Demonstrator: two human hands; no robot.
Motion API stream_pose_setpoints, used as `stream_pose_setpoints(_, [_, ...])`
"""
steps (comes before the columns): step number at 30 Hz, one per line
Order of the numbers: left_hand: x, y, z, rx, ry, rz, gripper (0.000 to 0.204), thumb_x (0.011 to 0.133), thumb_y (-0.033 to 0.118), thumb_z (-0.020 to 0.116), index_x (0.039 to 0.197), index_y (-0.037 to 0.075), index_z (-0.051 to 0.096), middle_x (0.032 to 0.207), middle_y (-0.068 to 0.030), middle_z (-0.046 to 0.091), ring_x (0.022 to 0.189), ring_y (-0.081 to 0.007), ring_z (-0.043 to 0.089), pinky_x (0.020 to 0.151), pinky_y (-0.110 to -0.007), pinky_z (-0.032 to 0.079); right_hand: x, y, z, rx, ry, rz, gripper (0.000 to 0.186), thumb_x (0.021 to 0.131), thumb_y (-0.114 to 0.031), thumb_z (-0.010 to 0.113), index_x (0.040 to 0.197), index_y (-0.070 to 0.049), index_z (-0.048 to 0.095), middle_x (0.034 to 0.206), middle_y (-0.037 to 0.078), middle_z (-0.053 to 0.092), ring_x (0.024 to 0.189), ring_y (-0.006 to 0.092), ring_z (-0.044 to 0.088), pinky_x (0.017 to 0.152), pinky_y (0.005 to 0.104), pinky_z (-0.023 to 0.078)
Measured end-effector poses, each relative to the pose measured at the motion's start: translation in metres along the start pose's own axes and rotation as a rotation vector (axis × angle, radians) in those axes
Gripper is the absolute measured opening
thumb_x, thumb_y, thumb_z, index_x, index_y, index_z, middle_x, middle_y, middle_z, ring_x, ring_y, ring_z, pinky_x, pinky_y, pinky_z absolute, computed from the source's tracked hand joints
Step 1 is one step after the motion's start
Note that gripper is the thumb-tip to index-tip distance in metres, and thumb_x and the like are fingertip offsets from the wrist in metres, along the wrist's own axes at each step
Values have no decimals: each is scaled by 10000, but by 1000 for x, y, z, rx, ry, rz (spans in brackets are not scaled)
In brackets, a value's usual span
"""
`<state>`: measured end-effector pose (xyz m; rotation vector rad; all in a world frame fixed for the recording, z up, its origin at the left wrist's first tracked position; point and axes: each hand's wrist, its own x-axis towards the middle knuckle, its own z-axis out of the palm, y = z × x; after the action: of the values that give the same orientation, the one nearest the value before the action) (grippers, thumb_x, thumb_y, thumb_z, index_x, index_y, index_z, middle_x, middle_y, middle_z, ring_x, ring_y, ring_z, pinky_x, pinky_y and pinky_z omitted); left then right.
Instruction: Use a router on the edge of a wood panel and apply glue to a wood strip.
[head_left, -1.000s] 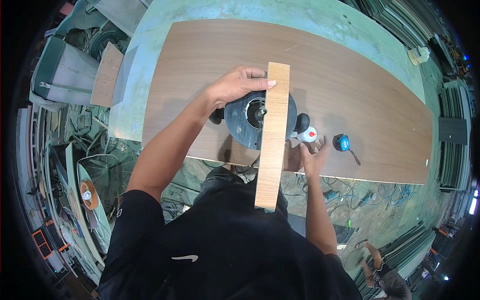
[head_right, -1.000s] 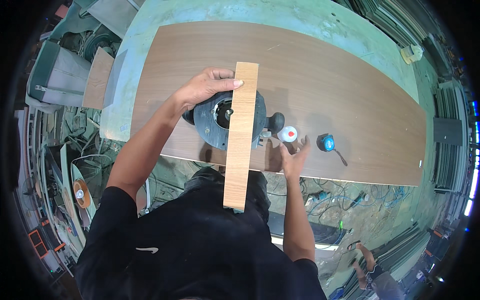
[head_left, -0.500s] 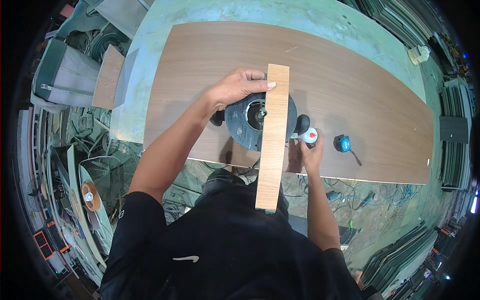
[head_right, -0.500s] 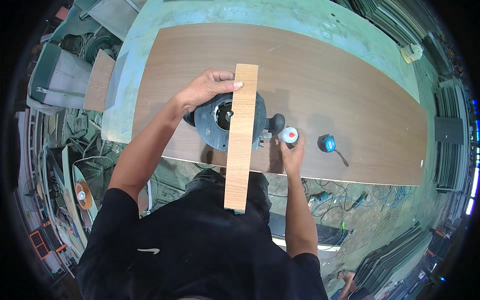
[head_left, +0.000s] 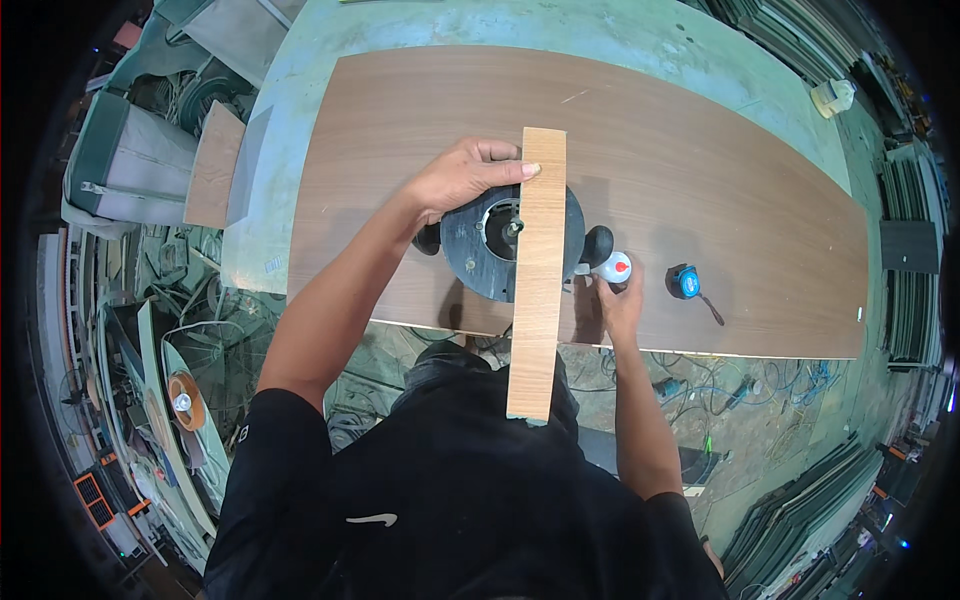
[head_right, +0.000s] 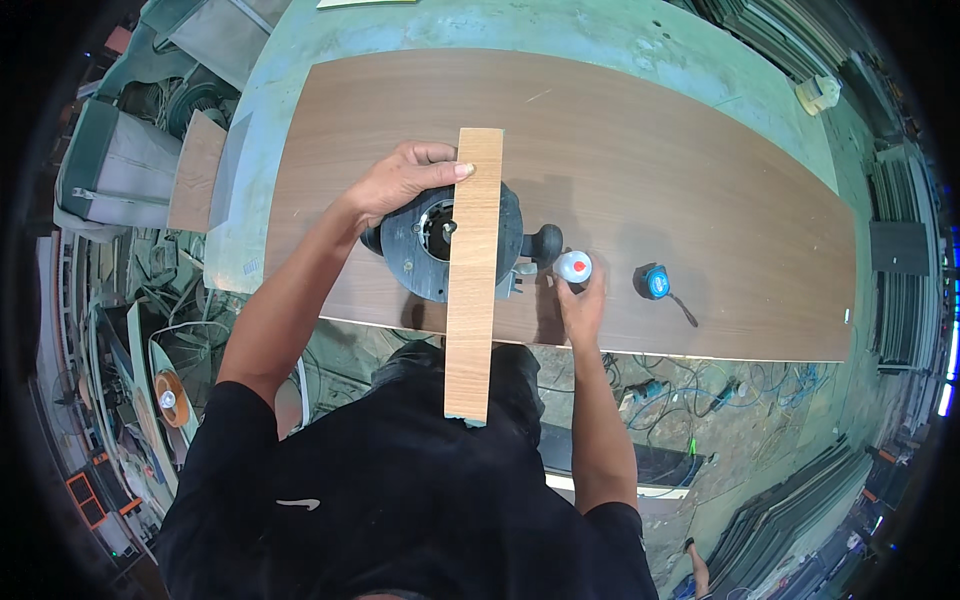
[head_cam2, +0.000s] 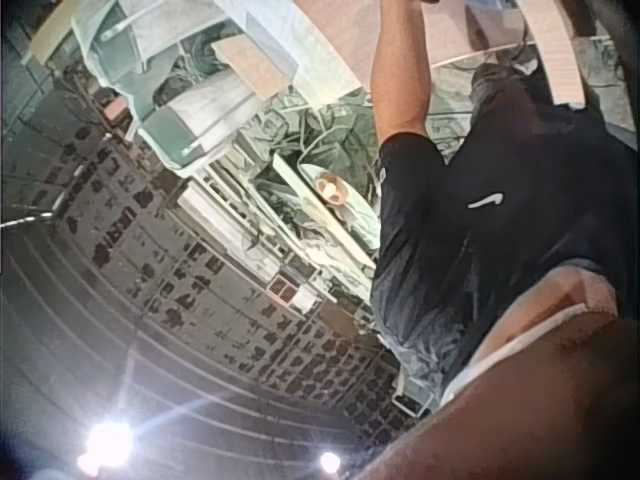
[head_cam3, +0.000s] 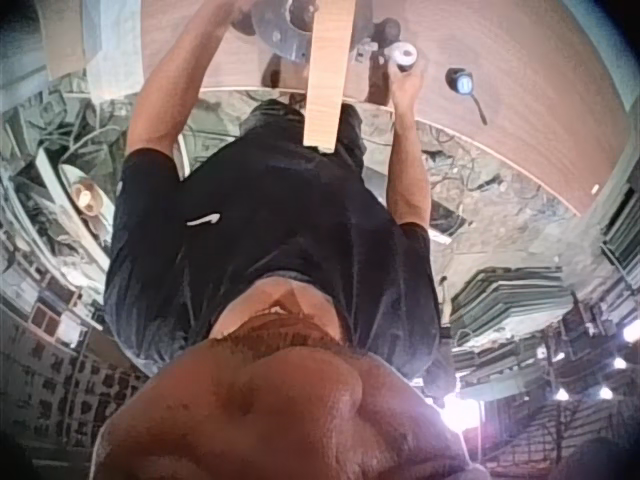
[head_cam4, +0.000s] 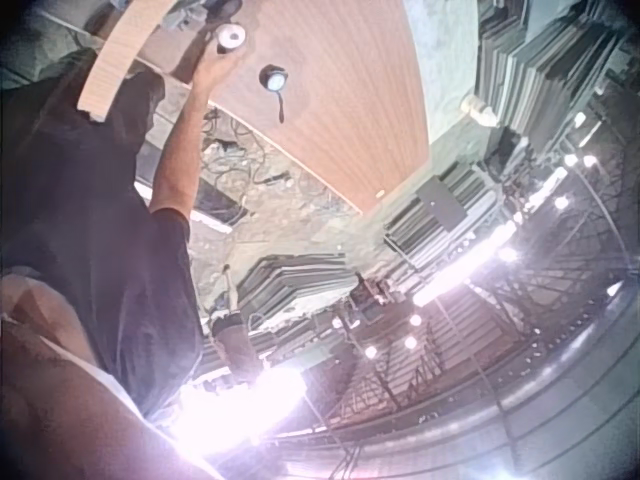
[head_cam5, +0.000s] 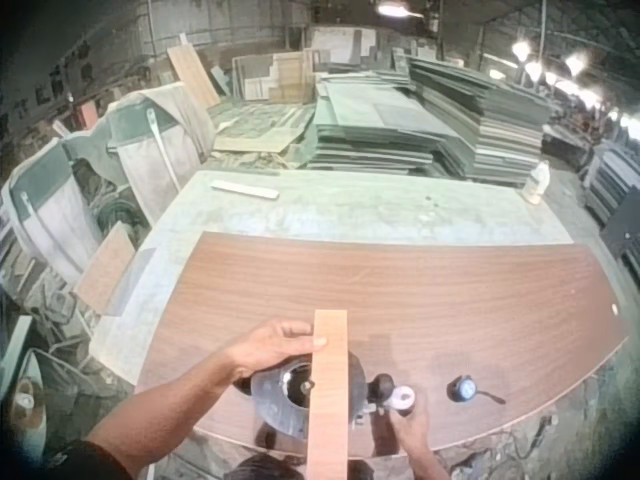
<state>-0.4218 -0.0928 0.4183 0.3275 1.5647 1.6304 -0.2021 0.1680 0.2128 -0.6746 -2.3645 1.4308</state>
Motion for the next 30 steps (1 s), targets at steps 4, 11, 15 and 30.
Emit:
stream_pose_setpoints(4, [0,-1,0,4,13,-20,315,955,332,760,1035,27,743,911,-43,742,794,-96,682,747,-264,565,1,-3,-2,68,-32,57,559,826,-156,827,1318,-30,594,1239,179,671,1128,318,667,994,415,509])
stream_pose_setpoints(11, [1,-2,-2,6,6,-15,313,954,324,761,1041,23,746,911,-50,748,789,-98,686,749,-261,568,0,-10,-6,14,-34,52,474,851,-153,807,1274,-33,629,1156,160,715,1077,275,697,951,394,530])
stream_pose_setpoints(15, [1,-4,-2,-10,10,7,310,954,320,761,1030,20,752,911,-50,750,786,-97,686,752,-262,568,0,-15,-7,71,-47,85,462,851,-165,810,1259,-30,639,1145,152,726,1052,261,710,925,382,540])
stream_pose_setpoints(30, [2,-5,-4,31,22,-3,390,939,330,778,1121,-14,757,997,-83,768,850,-115,709,793,-265,570,1,-5,-8,24,-53,93,520,838,-201,822,1297,-46,632,1154,155,725,1068,279,709,942,397,540])
